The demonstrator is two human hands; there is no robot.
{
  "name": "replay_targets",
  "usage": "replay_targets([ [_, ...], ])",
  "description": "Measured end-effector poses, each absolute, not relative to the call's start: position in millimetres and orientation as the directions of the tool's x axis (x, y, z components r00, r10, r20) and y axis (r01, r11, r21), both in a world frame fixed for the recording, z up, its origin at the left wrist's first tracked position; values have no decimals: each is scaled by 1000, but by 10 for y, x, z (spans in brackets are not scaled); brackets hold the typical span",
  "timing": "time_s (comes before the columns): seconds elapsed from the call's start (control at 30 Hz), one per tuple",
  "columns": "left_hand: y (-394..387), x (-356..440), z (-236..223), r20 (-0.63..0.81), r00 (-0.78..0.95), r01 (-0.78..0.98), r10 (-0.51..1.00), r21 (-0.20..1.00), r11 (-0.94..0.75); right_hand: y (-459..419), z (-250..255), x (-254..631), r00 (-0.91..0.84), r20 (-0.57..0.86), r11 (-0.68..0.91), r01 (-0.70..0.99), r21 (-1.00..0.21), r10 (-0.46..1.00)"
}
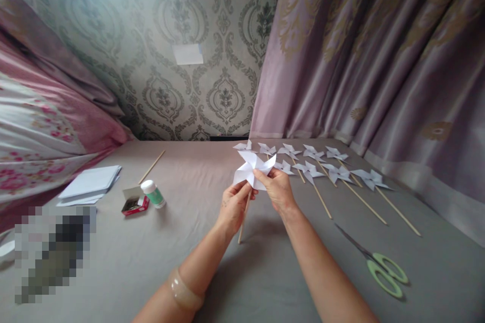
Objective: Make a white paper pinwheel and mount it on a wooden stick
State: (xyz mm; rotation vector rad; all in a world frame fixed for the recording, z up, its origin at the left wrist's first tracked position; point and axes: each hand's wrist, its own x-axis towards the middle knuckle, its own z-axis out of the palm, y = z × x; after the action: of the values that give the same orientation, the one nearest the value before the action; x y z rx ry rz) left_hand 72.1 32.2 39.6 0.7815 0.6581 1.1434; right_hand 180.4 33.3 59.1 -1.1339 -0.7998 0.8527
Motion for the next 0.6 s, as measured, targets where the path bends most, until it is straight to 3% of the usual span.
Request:
replay_targets([
  [0.13, 292, 657, 325, -101, 448, -281, 888, 928, 247, 373, 574, 1956, 528, 100, 222, -173, -959, 843],
  [0.33, 334, 541, 240, -95, 570, 49, 816, 995, 82, 425, 574, 2143, 605, 76, 249, -206, -946, 792],
  [0.6, 317, 566, 152, -125, 627, 69, 769, 992, 105, 476, 500, 2198, 616, 107, 257, -159, -953, 781],
])
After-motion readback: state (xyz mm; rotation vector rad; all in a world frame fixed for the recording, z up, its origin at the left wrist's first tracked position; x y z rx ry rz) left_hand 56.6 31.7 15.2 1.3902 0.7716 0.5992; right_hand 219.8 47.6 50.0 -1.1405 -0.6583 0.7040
